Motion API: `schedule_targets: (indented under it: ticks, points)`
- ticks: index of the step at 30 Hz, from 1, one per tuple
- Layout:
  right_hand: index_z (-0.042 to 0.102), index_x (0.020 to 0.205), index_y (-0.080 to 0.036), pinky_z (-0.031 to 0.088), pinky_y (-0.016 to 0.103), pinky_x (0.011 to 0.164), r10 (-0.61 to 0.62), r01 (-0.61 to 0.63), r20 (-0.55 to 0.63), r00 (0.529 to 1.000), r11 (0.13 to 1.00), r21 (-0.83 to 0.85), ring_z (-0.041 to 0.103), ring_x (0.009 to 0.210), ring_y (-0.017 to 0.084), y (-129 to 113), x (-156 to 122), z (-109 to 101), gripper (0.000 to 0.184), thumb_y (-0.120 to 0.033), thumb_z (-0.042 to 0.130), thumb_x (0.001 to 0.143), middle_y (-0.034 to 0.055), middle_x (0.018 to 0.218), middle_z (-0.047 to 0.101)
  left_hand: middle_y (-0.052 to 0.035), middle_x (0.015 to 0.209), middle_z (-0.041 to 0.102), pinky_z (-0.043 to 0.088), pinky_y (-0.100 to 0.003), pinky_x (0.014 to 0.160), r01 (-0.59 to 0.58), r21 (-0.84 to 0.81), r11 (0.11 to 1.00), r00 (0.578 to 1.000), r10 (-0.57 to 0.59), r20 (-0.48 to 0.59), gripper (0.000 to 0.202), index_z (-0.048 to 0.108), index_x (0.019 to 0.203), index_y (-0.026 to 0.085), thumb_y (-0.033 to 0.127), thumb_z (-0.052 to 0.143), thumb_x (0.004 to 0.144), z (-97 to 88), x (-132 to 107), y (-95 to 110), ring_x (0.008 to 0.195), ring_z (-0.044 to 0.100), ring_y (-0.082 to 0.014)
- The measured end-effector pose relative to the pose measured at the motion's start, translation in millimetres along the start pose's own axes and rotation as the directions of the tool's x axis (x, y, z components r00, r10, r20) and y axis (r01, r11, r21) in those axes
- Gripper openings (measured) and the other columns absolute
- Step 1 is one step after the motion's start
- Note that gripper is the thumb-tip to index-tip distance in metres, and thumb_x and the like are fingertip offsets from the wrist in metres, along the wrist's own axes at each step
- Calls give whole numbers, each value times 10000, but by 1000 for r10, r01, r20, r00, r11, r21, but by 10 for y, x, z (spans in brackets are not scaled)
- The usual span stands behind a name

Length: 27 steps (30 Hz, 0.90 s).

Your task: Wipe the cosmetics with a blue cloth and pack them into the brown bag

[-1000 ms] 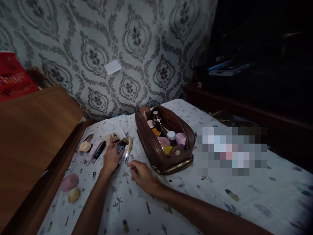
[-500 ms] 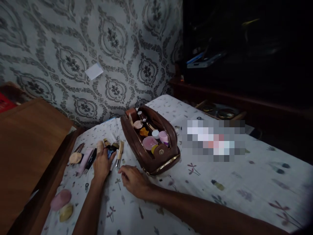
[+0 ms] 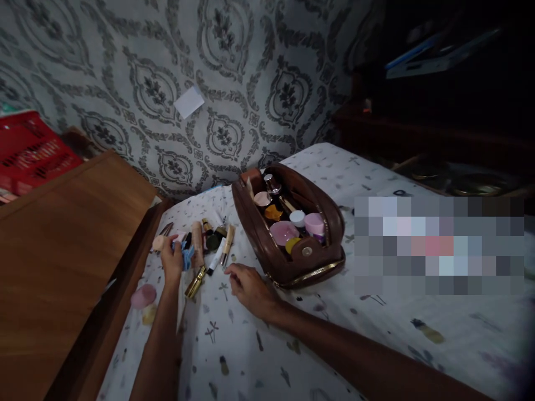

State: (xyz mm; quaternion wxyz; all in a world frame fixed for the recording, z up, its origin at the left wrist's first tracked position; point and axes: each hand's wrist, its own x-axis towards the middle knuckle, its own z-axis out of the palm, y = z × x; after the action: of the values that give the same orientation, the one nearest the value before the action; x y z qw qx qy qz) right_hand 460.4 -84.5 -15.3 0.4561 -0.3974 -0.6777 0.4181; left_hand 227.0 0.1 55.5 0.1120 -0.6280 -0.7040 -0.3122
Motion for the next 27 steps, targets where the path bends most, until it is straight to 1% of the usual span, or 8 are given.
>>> schedule_targets:
  ticks: [2,4,9,13,19,21,24,27]
  points:
    - [648,968,-170,449,244,656,6,-6,5,1000,1000,12,569,600,136,-11,-2,-8,255,-43,464,847,-27,640,577,-99,965,692,525,-374,862,-16,6,1000,1000,16,20,322,623,1030,161,205,360,849,-75,-43,23,943,654,-254]
    - [643,963,-174,449,238,647,16,-16,2,1000,1000,20,572,599,128,-23,-6,-17,251,-43,462,848,-24,662,584,-88,974,700,524,-356,850,-67,5,998,994,66,85,318,630,1029,168,207,357,870,-123,-156,136,940,660,-243]
    - [618,1015,-178,439,226,581,41,-40,-1,999,998,43,530,526,110,-33,-9,-48,249,-61,449,874,-33,655,593,-70,1063,715,494,-317,851,-233,32,972,925,211,316,263,657,1029,214,326,428,966,-99,-565,651,997,666,-229]
    - [568,1118,-169,441,217,545,73,-73,-1,997,996,59,534,503,104,-5,5,-44,315,-43,419,871,-23,704,615,-99,1043,713,475,-314,777,-258,128,958,884,180,431,158,654,975,201,312,549,934,-17,-741,917,1004,662,-261]
    - [522,1253,-137,525,254,644,126,-124,-23,992,991,55,598,554,109,34,19,6,383,-52,371,912,68,930,682,-90,907,724,441,-301,692,-194,154,969,873,99,477,134,631,904,190,291,545,927,-67,-764,933,880,690,-256]
    - [535,1279,-129,548,310,784,126,-124,-36,991,991,49,666,692,153,31,12,7,392,-67,377,926,97,963,700,-52,819,714,439,-287,669,-185,103,977,864,111,492,146,622,878,198,310,541,925,-115,-811,929,805,689,-233]
    - [585,1258,-131,486,401,994,124,-120,-66,990,991,54,676,1022,240,14,-2,0,362,-110,430,932,159,1089,706,-13,756,695,459,-276,663,-180,25,983,858,144,494,172,611,910,207,331,496,935,-178,-944,938,741,681,-203]
    - [611,1243,-135,442,423,1058,132,-122,-93,987,987,107,634,1139,264,1,-8,-4,350,-130,460,928,181,1188,682,-31,829,718,487,-298,697,-158,-111,981,881,191,433,262,619,988,209,384,427,959,-226,-1083,948,786,691,-213]
